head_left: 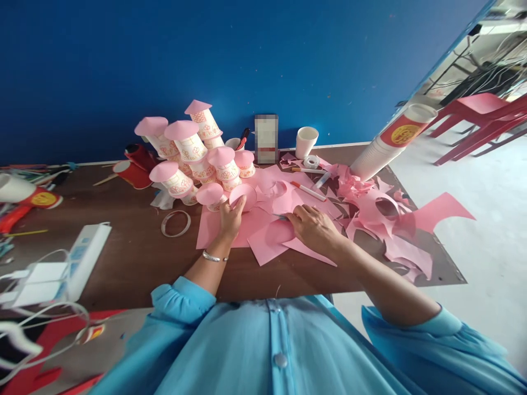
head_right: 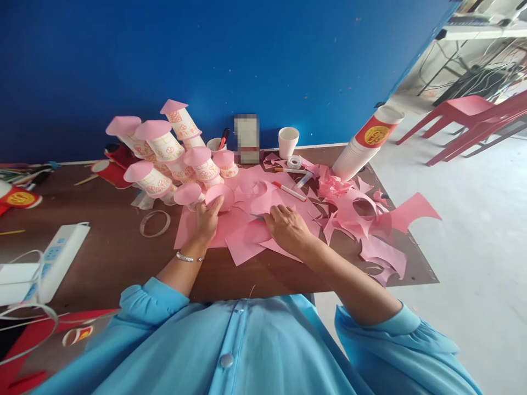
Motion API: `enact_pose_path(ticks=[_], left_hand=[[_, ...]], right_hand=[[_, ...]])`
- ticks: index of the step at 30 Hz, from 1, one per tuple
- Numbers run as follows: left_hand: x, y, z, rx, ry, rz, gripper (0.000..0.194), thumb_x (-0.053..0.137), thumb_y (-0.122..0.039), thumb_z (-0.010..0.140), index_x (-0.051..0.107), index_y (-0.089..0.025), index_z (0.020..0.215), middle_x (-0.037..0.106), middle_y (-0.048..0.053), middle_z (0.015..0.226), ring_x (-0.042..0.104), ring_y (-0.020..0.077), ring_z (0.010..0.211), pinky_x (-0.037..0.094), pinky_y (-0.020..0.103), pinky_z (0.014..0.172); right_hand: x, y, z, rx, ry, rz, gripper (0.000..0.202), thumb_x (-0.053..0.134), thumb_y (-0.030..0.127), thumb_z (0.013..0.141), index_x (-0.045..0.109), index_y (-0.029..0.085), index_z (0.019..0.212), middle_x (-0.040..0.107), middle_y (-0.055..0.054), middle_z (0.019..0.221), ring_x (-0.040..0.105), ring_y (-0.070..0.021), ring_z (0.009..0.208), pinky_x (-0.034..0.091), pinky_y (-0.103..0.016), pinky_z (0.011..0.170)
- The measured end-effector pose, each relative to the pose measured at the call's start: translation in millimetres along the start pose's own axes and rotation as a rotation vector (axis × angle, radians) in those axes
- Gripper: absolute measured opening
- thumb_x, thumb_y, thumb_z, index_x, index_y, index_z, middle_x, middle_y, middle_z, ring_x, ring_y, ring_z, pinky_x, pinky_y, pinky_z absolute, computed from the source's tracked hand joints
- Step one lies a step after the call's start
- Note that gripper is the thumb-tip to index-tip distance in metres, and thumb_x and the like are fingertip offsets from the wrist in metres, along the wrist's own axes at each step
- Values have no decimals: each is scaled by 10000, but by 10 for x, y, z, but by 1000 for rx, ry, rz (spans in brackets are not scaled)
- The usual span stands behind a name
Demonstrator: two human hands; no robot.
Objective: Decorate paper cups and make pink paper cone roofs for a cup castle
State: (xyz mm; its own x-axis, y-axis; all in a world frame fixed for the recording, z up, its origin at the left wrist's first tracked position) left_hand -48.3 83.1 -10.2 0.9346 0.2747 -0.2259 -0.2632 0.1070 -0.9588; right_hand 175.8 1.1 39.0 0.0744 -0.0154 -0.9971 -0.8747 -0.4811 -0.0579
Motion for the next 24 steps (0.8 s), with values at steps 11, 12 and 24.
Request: enact_pose_path(ticks=[11, 12, 24], left_hand=[[87, 87, 19, -23, 110, 13, 381, 723, -557, 818, 667, -203, 688, 717, 72, 703, 686, 255, 760, 561, 355, 759], [92, 86, 16, -27, 108, 10, 380, 733, -556, 807, 662, -203, 682, 714, 69, 698, 684, 252, 762, 564, 354, 763], [-113, 5, 0, -102, -157, -51, 313, 705, -401, 860, 640, -154, 1042, 721, 179, 1113, 649, 329, 1217, 556, 448, 1008]], right_hand=[[11, -213, -338, -66, -54, 44, 209, 533, 104, 930, 722, 152, 1008, 685, -131, 1029, 623, -245, 949, 466, -337, 804], [-37, -230, -364, -79, -100, 82, 215, 533, 103, 922, 718, 159, 1016, 693, -127, 1054, 630, -238, 960, 474, -330, 819], [-123, -244, 496, 205, 96, 138, 458, 469, 470, 1069, 545, 139, 1376, 783, -174, 1066, 741, -298, 1015, 500, -325, 768]])
Point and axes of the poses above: each hand's wrist, its own z-axis towards the middle knuckle, its own x-axis out of the palm, y = z × x, the point moved 7 cm from there along z, towards the middle knuckle
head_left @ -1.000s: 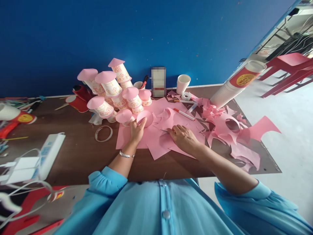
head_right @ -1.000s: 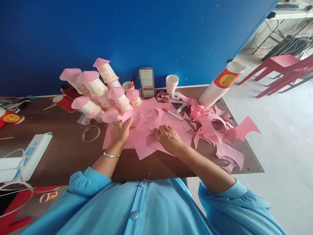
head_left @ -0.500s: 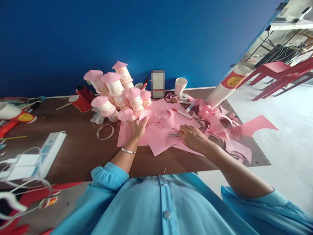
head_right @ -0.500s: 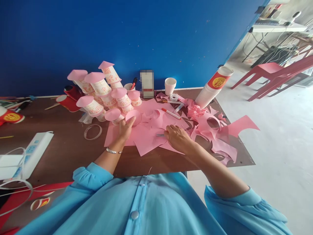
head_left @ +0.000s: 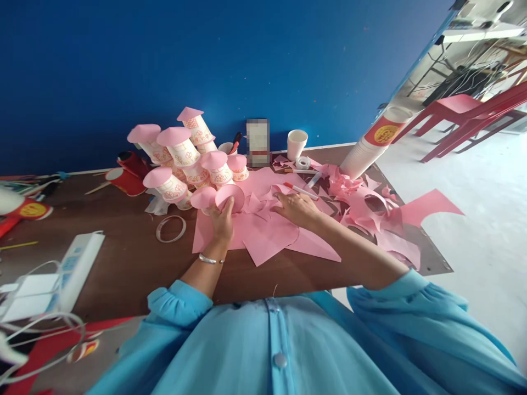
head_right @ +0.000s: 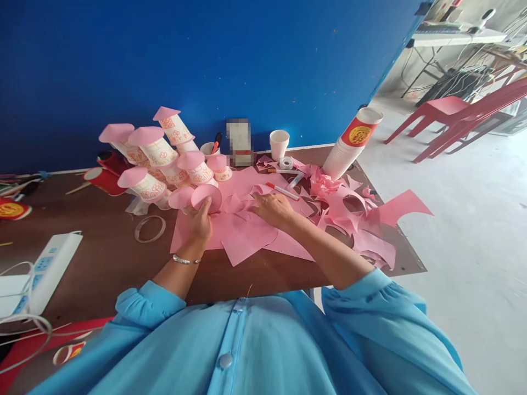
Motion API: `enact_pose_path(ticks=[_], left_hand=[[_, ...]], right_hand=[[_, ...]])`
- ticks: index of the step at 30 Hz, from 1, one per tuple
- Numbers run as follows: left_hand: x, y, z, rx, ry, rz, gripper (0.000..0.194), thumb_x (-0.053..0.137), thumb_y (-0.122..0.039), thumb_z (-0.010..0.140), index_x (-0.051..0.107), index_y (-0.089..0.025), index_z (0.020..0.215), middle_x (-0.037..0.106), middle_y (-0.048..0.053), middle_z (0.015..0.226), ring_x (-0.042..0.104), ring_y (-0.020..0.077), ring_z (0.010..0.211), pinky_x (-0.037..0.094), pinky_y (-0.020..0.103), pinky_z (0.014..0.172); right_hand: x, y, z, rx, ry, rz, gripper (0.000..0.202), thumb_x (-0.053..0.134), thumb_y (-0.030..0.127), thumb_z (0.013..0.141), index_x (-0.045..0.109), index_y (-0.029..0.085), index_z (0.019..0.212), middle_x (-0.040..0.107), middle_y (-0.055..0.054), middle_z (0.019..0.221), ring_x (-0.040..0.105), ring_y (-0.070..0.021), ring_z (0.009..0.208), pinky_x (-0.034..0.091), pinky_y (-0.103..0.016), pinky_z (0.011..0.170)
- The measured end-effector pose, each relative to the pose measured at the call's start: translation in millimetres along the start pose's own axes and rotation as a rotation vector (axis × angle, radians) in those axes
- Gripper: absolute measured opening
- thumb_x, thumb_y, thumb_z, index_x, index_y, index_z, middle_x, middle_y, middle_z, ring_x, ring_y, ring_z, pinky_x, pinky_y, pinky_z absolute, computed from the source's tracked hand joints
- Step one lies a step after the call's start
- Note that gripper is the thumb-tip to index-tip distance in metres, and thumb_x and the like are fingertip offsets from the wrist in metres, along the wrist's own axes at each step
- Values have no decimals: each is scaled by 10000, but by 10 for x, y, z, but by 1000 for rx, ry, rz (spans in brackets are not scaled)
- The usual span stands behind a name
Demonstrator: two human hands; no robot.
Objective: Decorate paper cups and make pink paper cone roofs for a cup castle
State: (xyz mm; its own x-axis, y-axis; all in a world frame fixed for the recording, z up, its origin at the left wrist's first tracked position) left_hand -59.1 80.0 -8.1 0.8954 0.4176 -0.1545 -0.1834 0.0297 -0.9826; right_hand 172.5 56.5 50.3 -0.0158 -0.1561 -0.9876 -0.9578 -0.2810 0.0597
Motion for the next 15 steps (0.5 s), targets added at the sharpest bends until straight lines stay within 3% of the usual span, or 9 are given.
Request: enact_pose_path(ticks=[3, 7, 11, 15], left_hand=[[13, -24, -6, 11, -6, -25, 307, 715, -377, 854, 644, -146, 1042, 741, 158, 1060, 673, 316, 1186, 568, 415, 994], [32, -16, -11, 12, 37, -29, 332, 760, -384, 824, 652, -156, 1040, 752, 133, 1061, 705, 289, 1102, 562, 418, 1006], [13, 47, 10, -8, 51, 0, 353, 814, -412, 756, 662, -190, 984, 751, 121, 1073, 693, 295, 1114, 554, 413, 1003], [58, -23, 6, 42, 129, 43, 371, 808, -447, 731, 668, -194, 963, 750, 106, 1029, 693, 294, 1064, 550, 444, 1009]], right_hand=[[84, 165, 298, -60, 62, -34, 634, 530, 553, 1029, 403, 151, 1502, 782, -176, 1081, 738, -324, 1060, 507, -355, 822], [199, 192, 479, -74, 98, -61, 429, 458, 458, 1070, 539, 161, 1370, 776, -192, 1119, 726, -319, 1101, 506, -366, 863], [216, -159, 501, 83, 90, -110, 346, 329, 143, 1056, 590, 100, 1279, 773, -223, 1078, 749, -323, 1044, 514, -374, 813], [148, -517, 376, 252, 49, -135, 373, 299, 96, 1027, 583, 52, 1265, 762, -262, 1058, 757, -355, 1018, 514, -390, 779]])
Point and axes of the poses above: each hand's wrist, its own z-axis towards the middle knuckle, its own x-axis out of the palm, y = z × x, the point moved 7 cm from there along z, towards the middle knuckle
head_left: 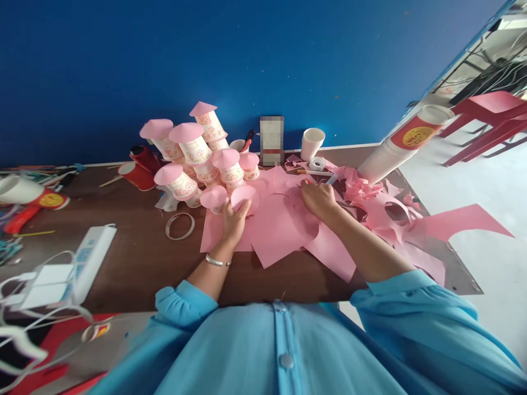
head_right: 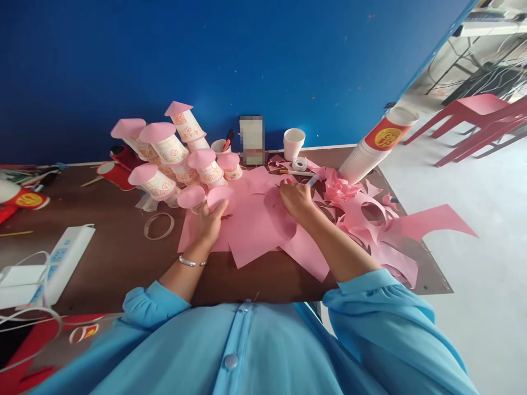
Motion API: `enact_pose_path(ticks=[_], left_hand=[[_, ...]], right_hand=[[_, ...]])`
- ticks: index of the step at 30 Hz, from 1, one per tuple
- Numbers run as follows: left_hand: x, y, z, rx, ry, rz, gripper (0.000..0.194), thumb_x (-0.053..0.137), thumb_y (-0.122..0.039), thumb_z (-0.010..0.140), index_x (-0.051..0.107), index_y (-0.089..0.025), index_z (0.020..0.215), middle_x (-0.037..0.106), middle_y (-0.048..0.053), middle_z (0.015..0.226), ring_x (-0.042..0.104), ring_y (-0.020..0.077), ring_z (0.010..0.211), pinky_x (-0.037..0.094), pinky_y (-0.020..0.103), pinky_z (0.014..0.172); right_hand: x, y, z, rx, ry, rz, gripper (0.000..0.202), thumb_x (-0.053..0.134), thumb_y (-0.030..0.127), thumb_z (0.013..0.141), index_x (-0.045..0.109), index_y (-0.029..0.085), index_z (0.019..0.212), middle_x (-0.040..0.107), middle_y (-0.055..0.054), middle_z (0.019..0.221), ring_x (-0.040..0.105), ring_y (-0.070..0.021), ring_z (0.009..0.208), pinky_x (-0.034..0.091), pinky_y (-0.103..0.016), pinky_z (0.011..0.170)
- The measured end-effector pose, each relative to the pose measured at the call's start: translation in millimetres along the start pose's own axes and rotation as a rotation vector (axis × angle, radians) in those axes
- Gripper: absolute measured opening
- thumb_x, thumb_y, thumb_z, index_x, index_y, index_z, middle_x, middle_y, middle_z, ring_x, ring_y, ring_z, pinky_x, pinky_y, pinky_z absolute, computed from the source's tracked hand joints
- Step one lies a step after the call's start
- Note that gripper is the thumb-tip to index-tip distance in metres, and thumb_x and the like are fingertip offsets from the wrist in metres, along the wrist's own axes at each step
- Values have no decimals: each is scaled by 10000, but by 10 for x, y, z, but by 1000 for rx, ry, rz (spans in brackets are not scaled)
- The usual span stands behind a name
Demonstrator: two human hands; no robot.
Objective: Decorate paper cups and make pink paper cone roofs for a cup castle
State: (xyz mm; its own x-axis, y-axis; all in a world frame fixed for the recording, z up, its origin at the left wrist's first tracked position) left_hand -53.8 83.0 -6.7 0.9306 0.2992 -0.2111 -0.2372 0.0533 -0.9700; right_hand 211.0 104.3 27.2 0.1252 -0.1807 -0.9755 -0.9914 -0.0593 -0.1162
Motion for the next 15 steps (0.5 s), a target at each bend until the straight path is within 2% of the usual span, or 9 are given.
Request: enact_pose_path(ticks=[3, 6, 10, 12, 14, 15], left_hand=[[73, -170, -40, 37, 85, -14, 422, 805, -428, 738, 676, -184, 1058, 757, 99, 1059, 711, 283, 1022, 579, 443, 962], [159, -382, -116, 64, 188, -35, 446, 834, -388, 730, 695, -164, 1090, 772, 98, 1051, 725, 276, 1001, 607, 411, 914], [248, -511, -237, -40, 333, -95, 376, 807, -436, 777, 739, -135, 994, 783, 85, 921, 729, 248, 845, 618, 314, 649], [258, -545, -282, -57, 373, -87, 370, 786, -449, 809, 750, -133, 997, 781, 76, 904, 721, 229, 810, 594, 284, 596], [227, -635, -295, 57, 359, -33, 298, 749, -418, 864, 755, -145, 982, 772, 61, 876, 712, 204, 791, 589, 280, 631], [192, -716, -297, 178, 324, 11, 234, 730, -379, 889, 756, -157, 958, 765, 53, 863, 708, 194, 795, 593, 288, 677]], right_hand=[[-28, -87, -135, 30, -33, 24, 369, 337, 222, 1062, 552, 103, 1337, 761, -221, 1127, 750, -340, 1044, 504, -382, 812], [-74, -45, -272, -9, -60, 81, 386, 350, 338, 1080, 570, 151, 1336, 763, -182, 1155, 738, -322, 1063, 491, -366, 825], [-208, 8, -374, -27, -109, 119, 431, 286, 375, 1098, 643, 164, 1217, 785, -166, 1045, 748, -310, 978, 468, -349, 768], [-277, 56, -394, -40, -146, 127, 422, 301, 383, 1097, 648, 172, 1214, 787, -162, 1046, 745, -309, 965, 456, -346, 755], [-271, 143, -394, -80, -136, 150, 382, 348, 366, 1088, 651, 176, 1221, 786, -154, 1061, 737, -306, 972, 453, -345, 763], [-238, 194, -388, -104, -115, 170, 363, 369, 352, 1083, 657, 174, 1214, 785, -150, 1059, 733, -303, 976, 455, -346, 771]])
Point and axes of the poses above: each hand's wrist, its own z-axis towards the middle knuckle, its own x-axis out of the palm, y = z × x, the point moved 7 cm from there along z, towards the middle knuckle
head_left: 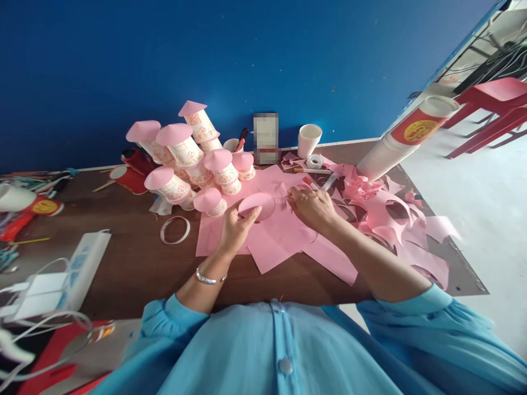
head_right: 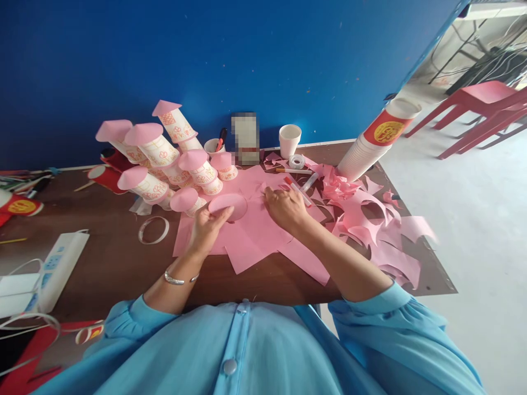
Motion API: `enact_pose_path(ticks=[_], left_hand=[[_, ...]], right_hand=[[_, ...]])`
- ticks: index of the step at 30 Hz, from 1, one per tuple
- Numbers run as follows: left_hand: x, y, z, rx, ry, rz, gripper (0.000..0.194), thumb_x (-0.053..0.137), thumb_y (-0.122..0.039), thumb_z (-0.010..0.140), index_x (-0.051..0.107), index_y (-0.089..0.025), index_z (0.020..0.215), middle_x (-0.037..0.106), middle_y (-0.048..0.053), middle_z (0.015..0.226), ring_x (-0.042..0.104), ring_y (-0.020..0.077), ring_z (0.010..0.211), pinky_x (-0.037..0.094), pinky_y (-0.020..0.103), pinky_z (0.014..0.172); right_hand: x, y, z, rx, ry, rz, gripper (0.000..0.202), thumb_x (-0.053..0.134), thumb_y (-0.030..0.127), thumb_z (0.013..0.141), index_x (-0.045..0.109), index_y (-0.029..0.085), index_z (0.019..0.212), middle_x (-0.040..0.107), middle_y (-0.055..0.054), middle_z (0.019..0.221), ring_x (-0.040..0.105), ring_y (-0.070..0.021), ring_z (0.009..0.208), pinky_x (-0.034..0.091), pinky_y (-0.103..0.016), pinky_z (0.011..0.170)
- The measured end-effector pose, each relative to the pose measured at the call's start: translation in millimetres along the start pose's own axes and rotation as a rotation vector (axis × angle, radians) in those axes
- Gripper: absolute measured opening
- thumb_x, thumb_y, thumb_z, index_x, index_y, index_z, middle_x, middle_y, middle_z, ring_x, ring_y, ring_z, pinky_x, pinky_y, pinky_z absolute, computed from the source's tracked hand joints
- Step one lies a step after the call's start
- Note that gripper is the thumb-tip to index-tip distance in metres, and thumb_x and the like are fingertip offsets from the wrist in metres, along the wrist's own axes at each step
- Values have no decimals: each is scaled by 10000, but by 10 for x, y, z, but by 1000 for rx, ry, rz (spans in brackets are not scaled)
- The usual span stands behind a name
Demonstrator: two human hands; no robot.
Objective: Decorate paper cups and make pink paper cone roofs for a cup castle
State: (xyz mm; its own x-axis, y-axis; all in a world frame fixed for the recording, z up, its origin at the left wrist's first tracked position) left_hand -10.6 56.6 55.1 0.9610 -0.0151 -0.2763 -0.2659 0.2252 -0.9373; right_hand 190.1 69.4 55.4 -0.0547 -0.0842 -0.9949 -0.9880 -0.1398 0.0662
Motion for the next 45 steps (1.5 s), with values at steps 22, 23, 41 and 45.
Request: enact_pose_path(ticks=[22, 23, 41, 45], left_hand=[[-219, -51, -30, 230, -191, 355, 383, 493, -429, 1046, 758, -189, 909, 764, 63, 844, 710, 205, 831, 563, 335, 807], [-231, 16, -7, 141, -187, 315, 447, 492, -461, 1041, 728, -190, 775, 727, 46, 732, 682, 187, 732, 547, 314, 740], [35, 574, -82, -531, 82, -419, 324, 896, -442, 669, 734, -176, 761, 700, 3, 750, 566, 111, 656, 447, 211, 559], [15, 612, -95, -610, 33, -415, 343, 881, -480, 660, 737, -202, 801, 716, 18, 777, 591, 128, 636, 445, 212, 501]], right_hand=[[304, 285, -301, 44, 139, 1779, 451, 862, 587, 715, 679, 175, 718, 626, 9, 683, 547, -128, 693, 457, -277, 702], [274, 270, -301, 20, 138, 1759, 451, 854, 594, 723, 681, 177, 724, 630, 6, 688, 554, -132, 699, 464, -282, 708], [-39, -239, -470, -103, -212, 483, 229, 536, 308, 1010, 716, 182, 1077, 752, -112, 1093, 690, -218, 881, 477, -304, 733], [166, -328, -622, -88, -34, 109, 228, 539, 275, 1010, 728, 168, 1079, 744, -123, 1065, 679, -243, 913, 416, -296, 624]])
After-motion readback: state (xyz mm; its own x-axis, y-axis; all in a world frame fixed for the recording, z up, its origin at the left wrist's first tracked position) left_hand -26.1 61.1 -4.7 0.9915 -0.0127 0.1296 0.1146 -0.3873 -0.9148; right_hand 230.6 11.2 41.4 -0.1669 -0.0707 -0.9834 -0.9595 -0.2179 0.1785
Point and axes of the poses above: each hand's wrist, its own z-axis towards the middle knuckle, its own x-axis out of the palm, y = z × x, the point moved 7 cm from there along z, towards the middle knuckle
